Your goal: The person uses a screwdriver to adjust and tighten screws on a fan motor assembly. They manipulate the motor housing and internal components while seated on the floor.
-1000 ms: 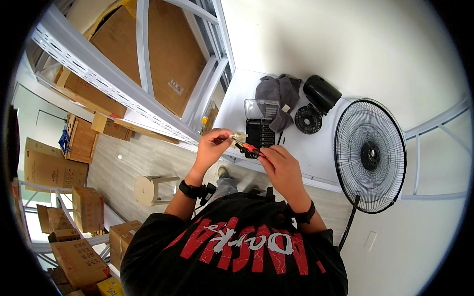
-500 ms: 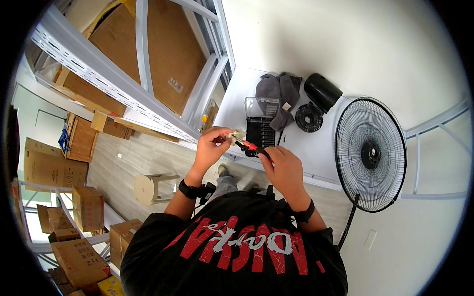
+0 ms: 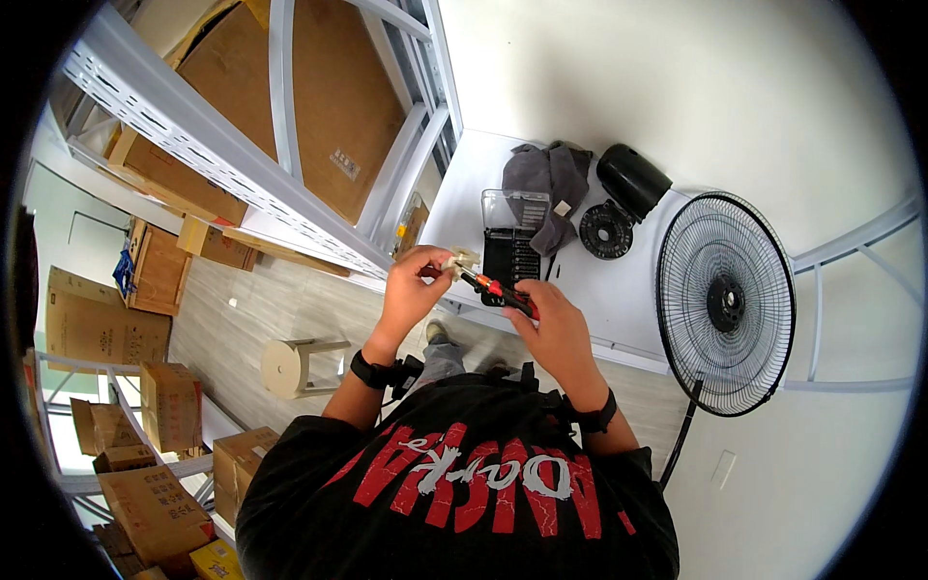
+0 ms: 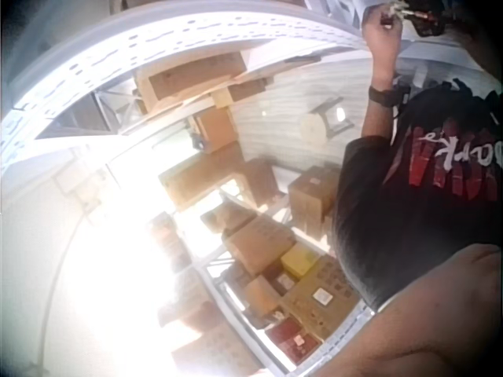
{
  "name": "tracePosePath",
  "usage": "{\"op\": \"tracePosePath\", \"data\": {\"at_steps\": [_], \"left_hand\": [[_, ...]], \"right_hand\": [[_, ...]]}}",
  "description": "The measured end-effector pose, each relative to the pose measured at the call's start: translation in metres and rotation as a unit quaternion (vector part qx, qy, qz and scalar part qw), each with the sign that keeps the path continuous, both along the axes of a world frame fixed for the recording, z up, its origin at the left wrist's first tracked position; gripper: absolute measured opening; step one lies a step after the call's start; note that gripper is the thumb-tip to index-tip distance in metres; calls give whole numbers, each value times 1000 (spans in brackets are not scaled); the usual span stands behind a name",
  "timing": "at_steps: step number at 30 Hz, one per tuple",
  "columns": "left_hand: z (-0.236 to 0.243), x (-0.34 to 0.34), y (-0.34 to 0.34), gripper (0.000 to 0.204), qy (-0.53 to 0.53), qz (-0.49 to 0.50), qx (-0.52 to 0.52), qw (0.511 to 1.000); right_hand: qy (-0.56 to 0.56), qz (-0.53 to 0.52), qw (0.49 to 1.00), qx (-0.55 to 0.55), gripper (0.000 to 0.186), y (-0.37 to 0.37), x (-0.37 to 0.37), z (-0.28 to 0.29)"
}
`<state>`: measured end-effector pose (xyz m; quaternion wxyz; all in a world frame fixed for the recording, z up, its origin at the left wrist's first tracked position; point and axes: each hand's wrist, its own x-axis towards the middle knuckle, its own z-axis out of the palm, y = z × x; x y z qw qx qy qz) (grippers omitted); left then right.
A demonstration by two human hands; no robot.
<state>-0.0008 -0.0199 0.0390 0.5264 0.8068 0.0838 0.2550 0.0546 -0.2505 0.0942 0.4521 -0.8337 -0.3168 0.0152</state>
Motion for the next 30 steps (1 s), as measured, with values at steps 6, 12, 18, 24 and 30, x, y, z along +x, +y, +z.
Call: {"op": "tracePosePath", "data": {"at_steps": [6,12,18,24,30], "left_hand": [[-2,-1,0,22,3,3,-12,1000],[1,1,0,21,13,0,-2,1000],[-3,0,1,20,14,4,2,1000],[-3,1,2,21,14,-2,5,1000],[-1,-1,2,20,21,-2,7,1000]], "right_hand": [[2,24,998,-49,25,-8,7,-8],[10,14,1000,-20,22,-1,4,-2],[4,15,998,-69,27,-4,9,-10],[-5,12,1000,-27,20,3,5,-9],[0,25,999,-49,17,1,9,-3]]}}
